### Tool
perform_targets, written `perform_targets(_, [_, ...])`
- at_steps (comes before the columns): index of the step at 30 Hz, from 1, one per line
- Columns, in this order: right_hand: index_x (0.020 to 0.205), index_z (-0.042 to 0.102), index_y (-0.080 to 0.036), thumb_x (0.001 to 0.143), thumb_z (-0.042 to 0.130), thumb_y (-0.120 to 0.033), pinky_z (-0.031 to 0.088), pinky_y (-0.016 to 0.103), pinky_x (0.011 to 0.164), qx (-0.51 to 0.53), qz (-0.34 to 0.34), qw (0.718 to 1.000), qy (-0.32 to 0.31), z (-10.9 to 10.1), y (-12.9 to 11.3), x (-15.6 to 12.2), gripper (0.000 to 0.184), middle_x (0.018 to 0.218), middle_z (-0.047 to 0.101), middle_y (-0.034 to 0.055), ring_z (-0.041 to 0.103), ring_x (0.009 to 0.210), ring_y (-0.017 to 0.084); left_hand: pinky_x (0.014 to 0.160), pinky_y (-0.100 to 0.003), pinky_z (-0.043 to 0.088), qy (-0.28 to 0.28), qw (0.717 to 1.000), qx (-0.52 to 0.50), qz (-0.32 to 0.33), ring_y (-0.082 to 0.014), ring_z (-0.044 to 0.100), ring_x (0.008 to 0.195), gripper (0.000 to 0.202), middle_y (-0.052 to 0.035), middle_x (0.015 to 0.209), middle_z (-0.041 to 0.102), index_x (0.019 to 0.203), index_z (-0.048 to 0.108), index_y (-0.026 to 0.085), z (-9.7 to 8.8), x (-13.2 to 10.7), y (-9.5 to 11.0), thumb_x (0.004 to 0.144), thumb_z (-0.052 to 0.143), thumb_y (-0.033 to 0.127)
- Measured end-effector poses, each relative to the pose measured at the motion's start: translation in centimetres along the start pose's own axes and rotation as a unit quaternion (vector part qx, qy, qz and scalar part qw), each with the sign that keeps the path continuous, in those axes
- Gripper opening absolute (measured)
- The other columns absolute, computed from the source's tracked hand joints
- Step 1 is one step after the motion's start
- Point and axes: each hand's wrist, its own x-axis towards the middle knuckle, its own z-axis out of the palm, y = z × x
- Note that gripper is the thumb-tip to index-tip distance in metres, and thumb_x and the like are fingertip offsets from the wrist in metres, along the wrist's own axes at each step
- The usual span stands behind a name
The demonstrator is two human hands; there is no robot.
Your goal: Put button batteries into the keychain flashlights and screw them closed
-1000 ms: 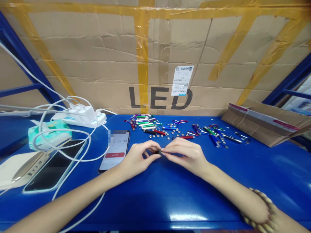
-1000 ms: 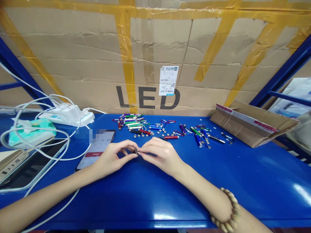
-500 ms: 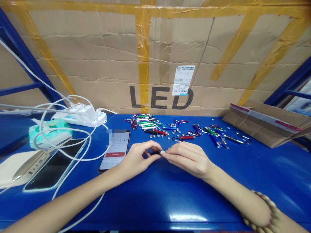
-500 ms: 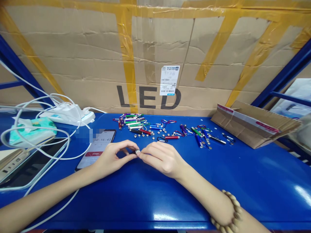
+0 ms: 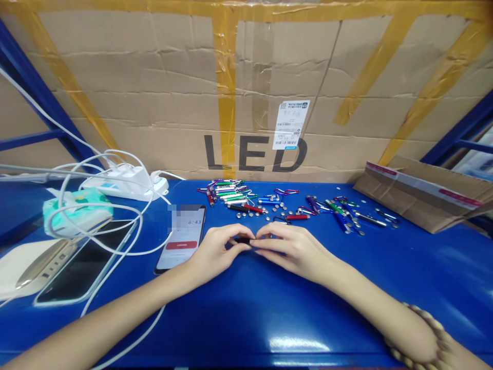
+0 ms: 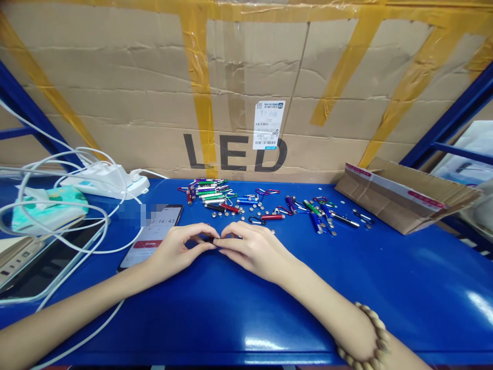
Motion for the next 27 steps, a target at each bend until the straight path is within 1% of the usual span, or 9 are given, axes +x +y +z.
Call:
perform_targets(3, [0.093, 0.066, -0.018, 0.086, 0.053, -0.025, 0.05, 0.023, 0.068, 0.049, 0.037, 0.997, 0.046, -0.6, 0.0, 0.1, 0.016, 0.087, 0.065, 0.005, 0.061, 0.077, 0.012, 0.07, -0.022, 0.054, 0.003, 0.999, -0.034, -0.011, -0.0139, 0.064, 0.077, 0.011, -0.0012, 0.086, 0.067, 0.087, 0.06, 0.017, -0.1, 0.2, 0.1, 0.079, 0.054, 0.012])
perform_targets(5, [0.085, 0.068, -0.018, 0.083, 0.057, -0.029, 0.049, 0.021, 0.063, 0.047, 0.093, 0.991, 0.079, -1.2, 0.2, 0.2, 0.015, 0.085, 0.066, 0.004, 0.061, 0.072, 0.012, 0.07, -0.022, 0.054, 0.01, 0.998, -0.054, -0.024, -0.0143, 0.064, 0.078, 0.008, -0.0013, 0.084, 0.066, 0.085, 0.059, 0.017, -0.1, 0.3, 0.2, 0.078, 0.056, 0.014])
perform_targets(7, [0.087, 0.069, -0.021, 0.078, 0.063, -0.036, 0.047, 0.021, 0.056, 0.001, 0.162, 0.986, 0.036, -1.7, 0.7, 0.1, 0.019, 0.086, 0.066, 0.0026, 0.061, 0.067, 0.012, 0.07, -0.022, 0.053, 0.015, 0.997, -0.063, -0.037, -0.0146, 0.064, 0.08, 0.007, -0.0013, 0.083, 0.066, 0.083, 0.059, 0.017, -0.2, 0.3, 0.3, 0.077, 0.058, 0.014])
perform_targets(9, [0.092, 0.07, -0.024, 0.072, 0.068, -0.04, 0.045, 0.022, 0.052, -0.048, 0.215, 0.973, -0.066, -1.9, 1.2, 0.0, 0.026, 0.088, 0.066, 0.0014, 0.062, 0.066, 0.013, 0.069, -0.022, 0.053, 0.018, 0.996, -0.069, -0.049, -0.0149, 0.064, 0.081, 0.006, -0.0016, 0.083, 0.066, 0.081, 0.058, 0.017, -0.2, 0.3, 0.3, 0.077, 0.059, 0.014])
perform_targets(12, [0.095, 0.07, -0.025, 0.076, 0.065, -0.038, 0.045, 0.022, 0.059, -0.068, 0.247, 0.954, -0.159, -1.6, 2.1, -0.2, 0.024, 0.091, 0.066, 0.0019, 0.064, 0.077, 0.016, 0.067, -0.021, 0.052, 0.023, 0.995, -0.077, -0.058, -0.0151, 0.065, 0.082, 0.006, -0.002, 0.084, 0.066, 0.081, 0.057, 0.017, -0.2, 0.3, 0.5, 0.076, 0.06, 0.015])
perform_targets(15, [0.089, 0.072, -0.025, 0.081, 0.06, -0.034, 0.044, 0.023, 0.066, -0.05, 0.253, 0.954, -0.152, -1.1, 2.7, -0.4, 0.017, 0.09, 0.067, 0.0016, 0.063, 0.081, 0.016, 0.064, -0.021, 0.05, 0.017, 0.995, -0.077, -0.056, -0.0154, 0.065, 0.083, 0.008, -0.0024, 0.085, 0.067, 0.083, 0.055, 0.018, -0.1, 0.2, 0.6, 0.077, 0.06, 0.017])
perform_targets(21, [0.091, 0.071, -0.026, 0.079, 0.061, -0.036, 0.043, 0.022, 0.062, 0.013, 0.248, 0.963, -0.105, -0.2, 3.2, -0.6, 0.018, 0.089, 0.067, 0.001, 0.062, 0.072, 0.013, 0.062, -0.021, 0.047, 0.003, 0.996, -0.074, -0.045, -0.0153, 0.064, 0.079, 0.009, -0.0021, 0.083, 0.068, 0.086, 0.055, 0.019, -0.1, 0.0, 0.9, 0.078, 0.06, 0.018])
perform_targets(23, [0.086, 0.071, -0.025, 0.079, 0.061, -0.032, 0.043, 0.022, 0.065, 0.028, 0.246, 0.964, -0.097, 0.0, 3.2, -0.5, 0.015, 0.088, 0.067, 0.0012, 0.062, 0.075, 0.014, 0.062, -0.022, 0.047, 0.04, 0.996, -0.075, -0.04, -0.0154, 0.064, 0.079, 0.009, -0.0022, 0.083, 0.067, 0.086, 0.055, 0.019, -0.4, 0.1, 1.0, 0.078, 0.059, 0.019])
perform_targets(27, [0.079, 0.071, -0.022, 0.076, 0.064, -0.031, 0.043, 0.022, 0.06, 0.035, 0.278, 0.956, -0.087, 0.2, 3.3, -0.3, 0.012, 0.082, 0.069, 0.0006, 0.061, 0.067, 0.013, 0.062, -0.023, 0.048, 0.172, 0.98, -0.082, -0.056, -0.0159, 0.064, 0.078, 0.013, -0.0038, 0.086, 0.066, 0.092, 0.055, 0.018, -1.1, 0.5, 1.2, 0.08, 0.057, 0.024])
